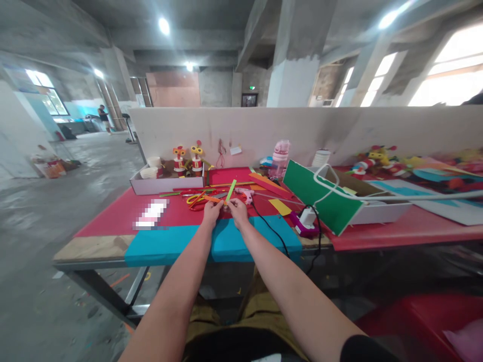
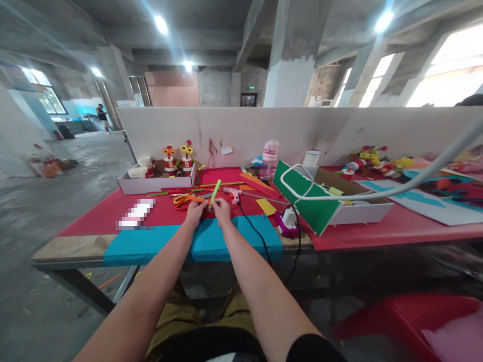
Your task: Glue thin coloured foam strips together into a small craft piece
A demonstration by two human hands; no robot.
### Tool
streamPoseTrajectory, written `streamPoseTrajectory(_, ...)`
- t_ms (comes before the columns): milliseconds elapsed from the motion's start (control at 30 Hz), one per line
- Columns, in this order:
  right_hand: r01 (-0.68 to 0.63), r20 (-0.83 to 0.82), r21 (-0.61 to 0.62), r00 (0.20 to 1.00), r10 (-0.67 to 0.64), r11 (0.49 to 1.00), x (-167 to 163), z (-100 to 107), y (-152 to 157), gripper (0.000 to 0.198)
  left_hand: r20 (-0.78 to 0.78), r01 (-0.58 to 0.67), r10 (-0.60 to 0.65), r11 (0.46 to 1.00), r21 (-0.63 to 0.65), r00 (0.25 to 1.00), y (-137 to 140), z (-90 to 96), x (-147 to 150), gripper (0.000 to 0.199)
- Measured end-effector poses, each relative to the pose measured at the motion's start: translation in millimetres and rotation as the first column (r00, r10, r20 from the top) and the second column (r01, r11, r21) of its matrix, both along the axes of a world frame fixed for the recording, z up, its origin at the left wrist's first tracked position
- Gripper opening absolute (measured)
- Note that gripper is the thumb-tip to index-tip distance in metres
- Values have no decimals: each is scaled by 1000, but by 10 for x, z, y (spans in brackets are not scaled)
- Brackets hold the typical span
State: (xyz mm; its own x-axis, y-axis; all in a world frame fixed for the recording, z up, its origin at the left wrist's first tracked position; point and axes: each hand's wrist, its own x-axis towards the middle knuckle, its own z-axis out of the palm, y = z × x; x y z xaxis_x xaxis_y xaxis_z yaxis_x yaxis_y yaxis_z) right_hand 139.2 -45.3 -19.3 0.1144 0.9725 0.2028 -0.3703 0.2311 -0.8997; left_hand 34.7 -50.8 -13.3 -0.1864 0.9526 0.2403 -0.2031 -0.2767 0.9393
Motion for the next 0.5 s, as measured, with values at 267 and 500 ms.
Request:
streamPoseTrajectory(267,-33,-88,-18,996,31,999,-5,23,-11,35,-18,-12,13,999,45,1000,43,-24,-17,28)
streamPoseTrajectory(500,-34,-107,-7,994,33,999,-3,33,-12,39,-53,-7,9,999,35,999,43,-16,-10,32)
